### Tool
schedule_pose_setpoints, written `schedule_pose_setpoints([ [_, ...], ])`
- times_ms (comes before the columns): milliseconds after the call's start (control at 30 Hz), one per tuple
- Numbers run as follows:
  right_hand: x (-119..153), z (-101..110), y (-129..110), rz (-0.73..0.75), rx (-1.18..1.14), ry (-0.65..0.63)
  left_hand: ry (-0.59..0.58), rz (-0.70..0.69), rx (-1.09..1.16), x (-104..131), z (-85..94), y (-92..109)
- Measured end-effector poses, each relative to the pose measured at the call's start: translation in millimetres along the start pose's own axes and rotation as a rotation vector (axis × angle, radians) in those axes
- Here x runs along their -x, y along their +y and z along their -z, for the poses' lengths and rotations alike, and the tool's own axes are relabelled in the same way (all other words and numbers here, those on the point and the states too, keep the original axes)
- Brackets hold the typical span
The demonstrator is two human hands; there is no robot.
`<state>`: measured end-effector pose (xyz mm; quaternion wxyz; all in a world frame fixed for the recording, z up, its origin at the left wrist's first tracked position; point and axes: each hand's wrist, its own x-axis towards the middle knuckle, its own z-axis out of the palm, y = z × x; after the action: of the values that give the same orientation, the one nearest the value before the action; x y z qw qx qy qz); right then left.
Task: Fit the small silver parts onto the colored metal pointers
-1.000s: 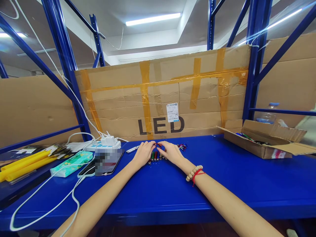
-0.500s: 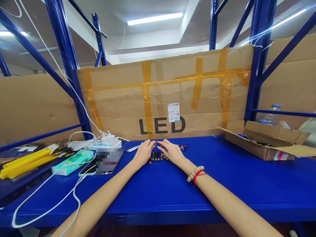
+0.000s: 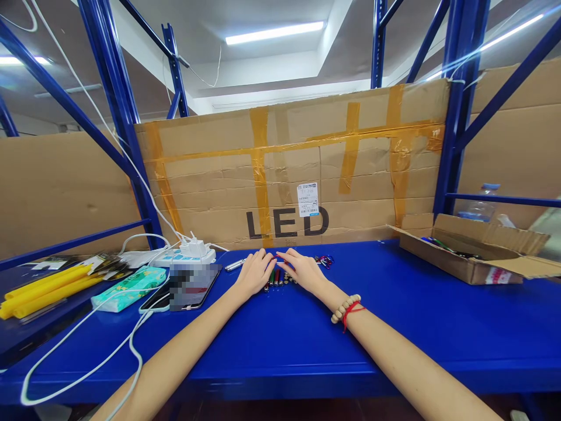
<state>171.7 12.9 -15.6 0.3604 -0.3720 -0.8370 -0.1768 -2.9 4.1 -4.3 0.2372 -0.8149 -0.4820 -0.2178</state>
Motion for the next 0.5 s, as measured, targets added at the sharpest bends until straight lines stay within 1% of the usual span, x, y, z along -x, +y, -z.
schedule_pose_setpoints([
  [333,0.3,0.7,-2.5,0.01,0.016,-0.049,-0.002,0.039,0.018,-1.6,-6.3,0.3],
  [500,0.6,0.1,-3.4,0.04,0.06,-0.064,-0.019,0.059,0.026,-2.1,-4.7,0.9],
])
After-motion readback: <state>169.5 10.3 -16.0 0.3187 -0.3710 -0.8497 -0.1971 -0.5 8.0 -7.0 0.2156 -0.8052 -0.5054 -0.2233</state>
